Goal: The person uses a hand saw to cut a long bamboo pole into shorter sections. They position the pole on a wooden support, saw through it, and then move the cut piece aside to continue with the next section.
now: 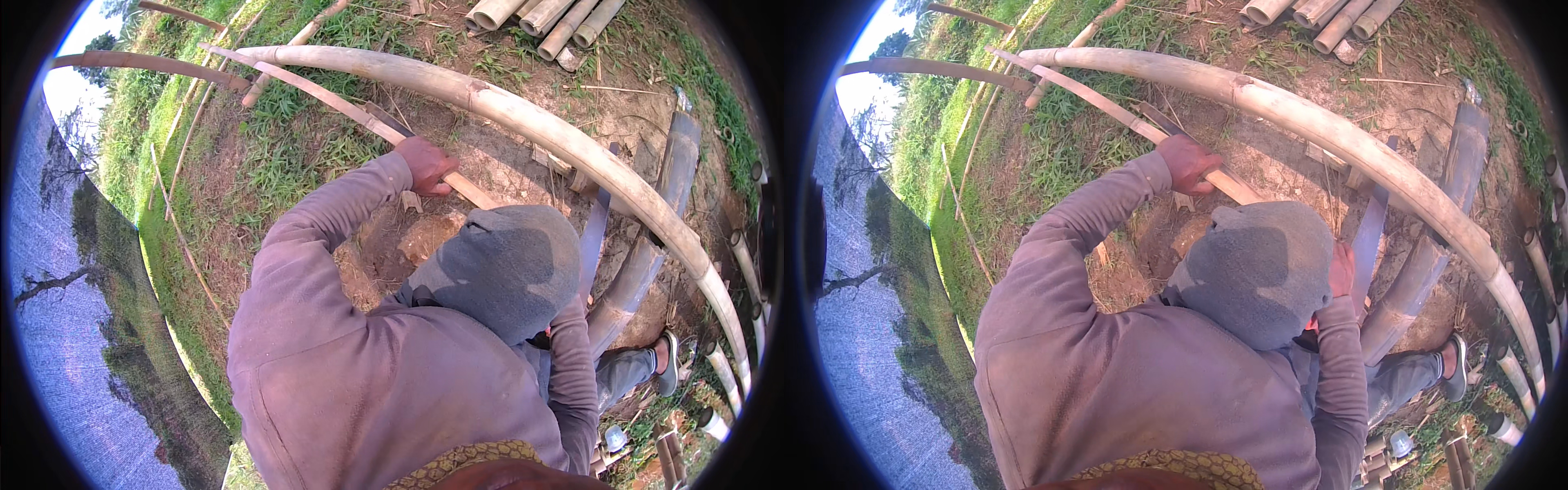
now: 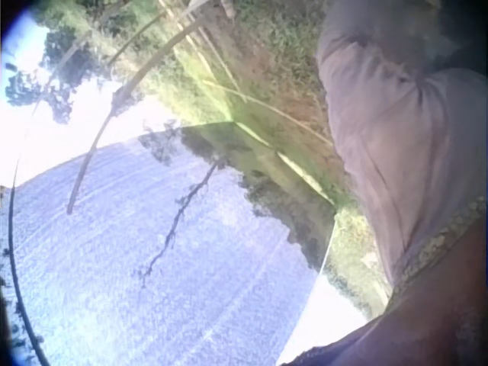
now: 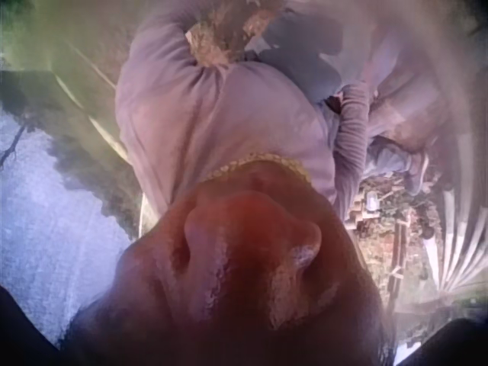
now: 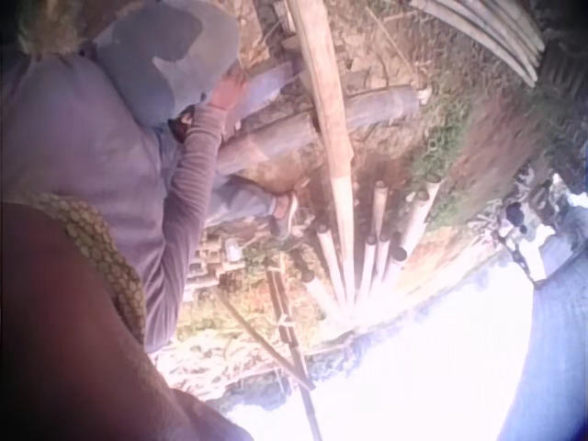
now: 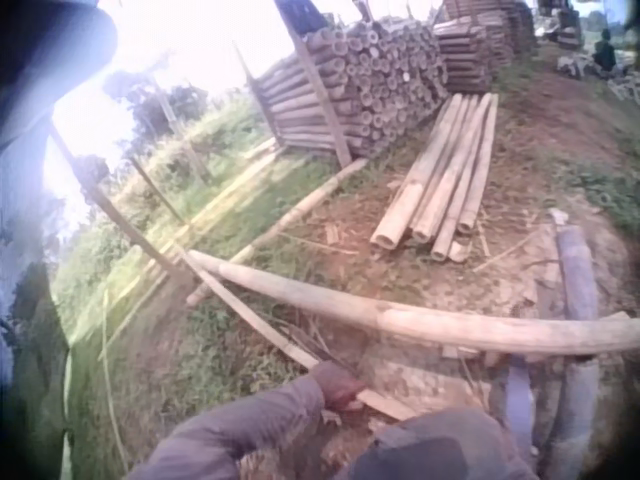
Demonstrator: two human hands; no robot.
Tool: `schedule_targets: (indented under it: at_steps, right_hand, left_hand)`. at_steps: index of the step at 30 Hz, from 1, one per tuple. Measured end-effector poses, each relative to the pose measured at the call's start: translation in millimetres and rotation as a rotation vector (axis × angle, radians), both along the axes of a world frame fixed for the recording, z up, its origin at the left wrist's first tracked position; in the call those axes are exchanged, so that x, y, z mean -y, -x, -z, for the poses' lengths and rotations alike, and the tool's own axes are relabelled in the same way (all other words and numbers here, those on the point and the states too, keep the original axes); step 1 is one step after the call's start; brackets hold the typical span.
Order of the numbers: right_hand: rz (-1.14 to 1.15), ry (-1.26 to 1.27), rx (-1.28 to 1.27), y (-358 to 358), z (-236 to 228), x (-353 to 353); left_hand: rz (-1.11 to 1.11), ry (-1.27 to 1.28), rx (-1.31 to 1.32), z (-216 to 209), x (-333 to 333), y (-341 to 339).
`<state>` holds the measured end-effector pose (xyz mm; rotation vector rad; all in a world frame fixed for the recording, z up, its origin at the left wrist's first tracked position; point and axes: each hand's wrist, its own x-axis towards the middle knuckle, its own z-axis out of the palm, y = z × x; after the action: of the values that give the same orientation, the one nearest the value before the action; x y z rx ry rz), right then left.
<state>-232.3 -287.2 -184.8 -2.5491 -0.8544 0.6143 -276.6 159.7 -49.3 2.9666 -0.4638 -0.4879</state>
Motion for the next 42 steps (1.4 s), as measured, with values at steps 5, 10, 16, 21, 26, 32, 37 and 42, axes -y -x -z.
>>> schedule_targets:
  at_steps: [5, 10, 16, 21, 26, 32, 37, 42]
  right_hand:
    - [0.088, -0.132, 0.323, 19.5, 72.5, 17.8]
    - [0.166, 0.077, -0.274, 5.9, 51.8, -19.0]
    - [0.143, -0.088, 0.425, -9.5, -70.5, -72.5]
    - [0.159, -0.123, 0.601, -36.1, -119.0, -14.5]
    - [0.112, -0.046, 0.641, -54.7, -160.5, 57.7]
    - [0.082, -0.053, 0.723, -73.1, -168.8, 90.6]
    - [0.060, -0.050, 0.713, -85.1, -175.4, 111.2]
    - [0.063, -0.022, 0.749, -91.7, -185.5, 161.2]
  left_hand:
    - [-0.011, -0.091, 0.054, -38.7, -63.5, -18.9]
    - [-0.004, -0.163, 0.107, -64.7, -74.4, -32.8]
    - [-0.043, -0.200, 0.144, -95.5, -122.7, -53.2]
    - [-0.003, -0.001, 0.325, -78.2, -42.7, -61.0]
    - [-0.011, 0.077, 0.314, -45.6, 22.3, -62.4]
    - [0.002, 0.200, 0.488, -37.8, 52.5, -70.1]
    - [0.010, 0.233, 0.491, -42.8, 68.5, -74.0]
    - [0.034, 0.224, 0.411, -62.6, 120.0, -86.8]
